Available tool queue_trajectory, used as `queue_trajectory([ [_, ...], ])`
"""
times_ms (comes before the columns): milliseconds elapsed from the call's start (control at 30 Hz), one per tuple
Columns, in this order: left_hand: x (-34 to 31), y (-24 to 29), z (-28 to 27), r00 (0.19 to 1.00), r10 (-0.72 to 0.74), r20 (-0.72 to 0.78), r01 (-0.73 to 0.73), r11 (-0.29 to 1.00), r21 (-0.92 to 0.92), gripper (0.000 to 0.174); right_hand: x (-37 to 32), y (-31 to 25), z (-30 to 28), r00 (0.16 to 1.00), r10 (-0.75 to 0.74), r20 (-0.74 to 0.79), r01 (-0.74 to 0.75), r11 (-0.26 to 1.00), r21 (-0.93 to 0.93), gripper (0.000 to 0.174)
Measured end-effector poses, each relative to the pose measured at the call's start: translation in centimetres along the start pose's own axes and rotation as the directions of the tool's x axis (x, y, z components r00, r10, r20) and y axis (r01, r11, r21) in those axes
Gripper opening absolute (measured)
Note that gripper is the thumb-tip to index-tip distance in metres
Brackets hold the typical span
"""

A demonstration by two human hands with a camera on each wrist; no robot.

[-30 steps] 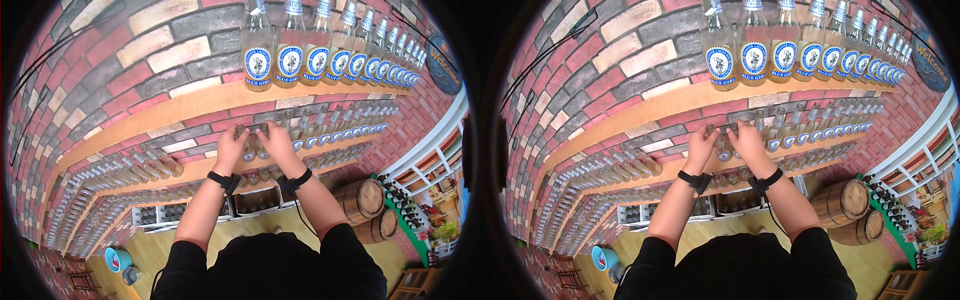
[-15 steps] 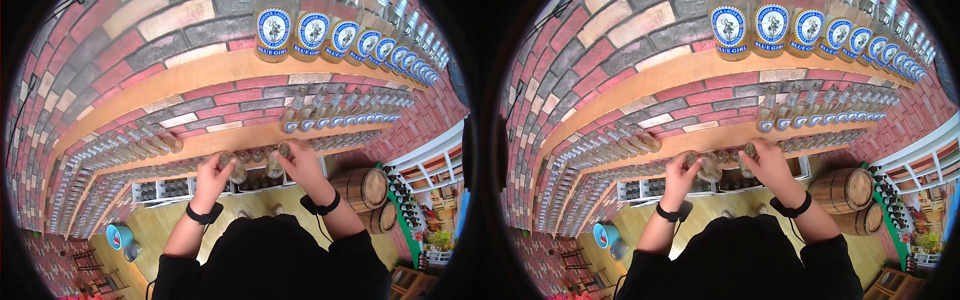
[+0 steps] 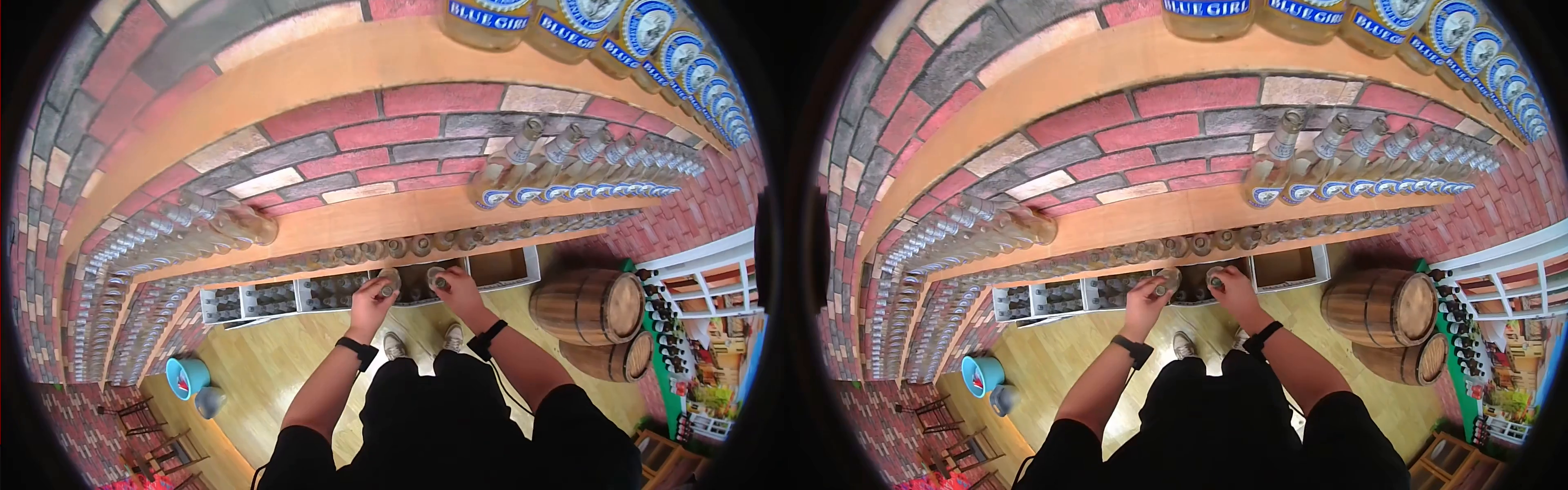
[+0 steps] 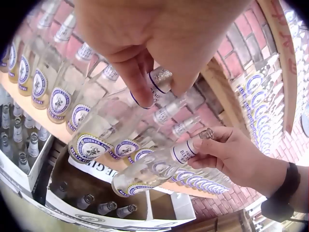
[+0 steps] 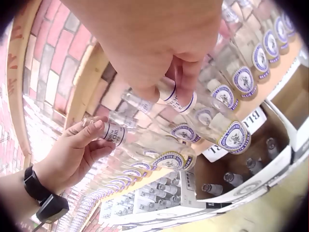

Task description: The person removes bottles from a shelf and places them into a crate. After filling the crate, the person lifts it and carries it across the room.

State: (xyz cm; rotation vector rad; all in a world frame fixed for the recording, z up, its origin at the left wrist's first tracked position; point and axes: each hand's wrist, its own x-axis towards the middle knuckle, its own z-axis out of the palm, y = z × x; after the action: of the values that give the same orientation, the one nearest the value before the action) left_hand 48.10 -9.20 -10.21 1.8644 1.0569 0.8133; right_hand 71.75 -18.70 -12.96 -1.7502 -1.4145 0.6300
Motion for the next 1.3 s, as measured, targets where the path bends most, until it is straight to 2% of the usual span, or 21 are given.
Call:
queue_trajectory([
  [200,0.8,-7.7,4.4,0.999,-0.035,0.015,0.034,0.998,0.046,0.030,1.6,6.5,5.7,0.999,0.006,-0.043,-0.008,0.999,-0.035,0.028],
  [367,2.1,-6.0,6.7,1.000,-0.019,0.010,0.019,0.998,-0.055,0.028,2.4,11.9,11.0,0.993,0.082,-0.081,-0.085,0.996,-0.029,0.028],
  [533,0.7,-7.3,7.0,1.000,-0.004,-0.008,0.003,0.997,-0.080,0.028,1.9,12.2,11.8,0.989,0.121,-0.086,-0.124,0.992,-0.034,0.029],
  [600,0.4,-7.5,7.2,1.000,-0.003,0.014,0.003,0.999,-0.047,0.028,1.9,12.3,12.1,0.991,0.108,-0.084,-0.111,0.993,-0.041,0.029],
  [667,0.4,-7.9,7.7,0.998,-0.026,0.049,0.026,1.000,-0.011,0.028,1.8,12.5,12.7,0.985,0.156,-0.078,-0.156,0.988,0.002,0.029],
  [800,0.5,-11.1,9.1,0.997,-0.028,0.071,0.029,1.000,-0.005,0.029,2.1,13.5,14.0,0.988,0.131,-0.086,-0.133,0.991,-0.015,0.029],
  [867,0.6,-12.9,9.7,0.991,-0.095,0.096,0.091,0.995,0.045,0.030,2.3,13.9,14.8,0.983,0.168,-0.068,-0.167,0.986,0.019,0.030],
  [1000,1.1,-16.3,11.0,0.989,-0.120,0.086,0.115,0.992,0.059,0.030,2.6,14.7,15.7,0.982,0.182,-0.047,-0.180,0.983,0.042,0.029],
  [1067,1.8,-18.7,11.4,0.989,-0.090,0.116,0.065,0.977,0.203,0.035,2.9,15.4,16.2,0.991,0.135,-0.006,-0.135,0.979,-0.151,0.027],
  [1100,2.2,-19.6,11.4,0.989,-0.093,0.116,0.068,0.977,0.202,0.035,3.1,15.9,16.6,0.991,0.137,-0.004,-0.136,0.979,-0.153,0.027],
  [1167,2.8,-21.3,11.5,0.968,-0.159,0.194,0.082,0.932,0.354,0.034,3.5,16.9,17.5,0.988,0.157,0.011,-0.148,0.949,-0.277,0.026],
  [1300,3.3,-23.7,12.1,0.940,-0.226,0.257,0.111,0.912,0.396,0.034,3.7,18.6,19.1,0.985,0.164,-0.060,-0.174,0.957,-0.234,0.023],
])
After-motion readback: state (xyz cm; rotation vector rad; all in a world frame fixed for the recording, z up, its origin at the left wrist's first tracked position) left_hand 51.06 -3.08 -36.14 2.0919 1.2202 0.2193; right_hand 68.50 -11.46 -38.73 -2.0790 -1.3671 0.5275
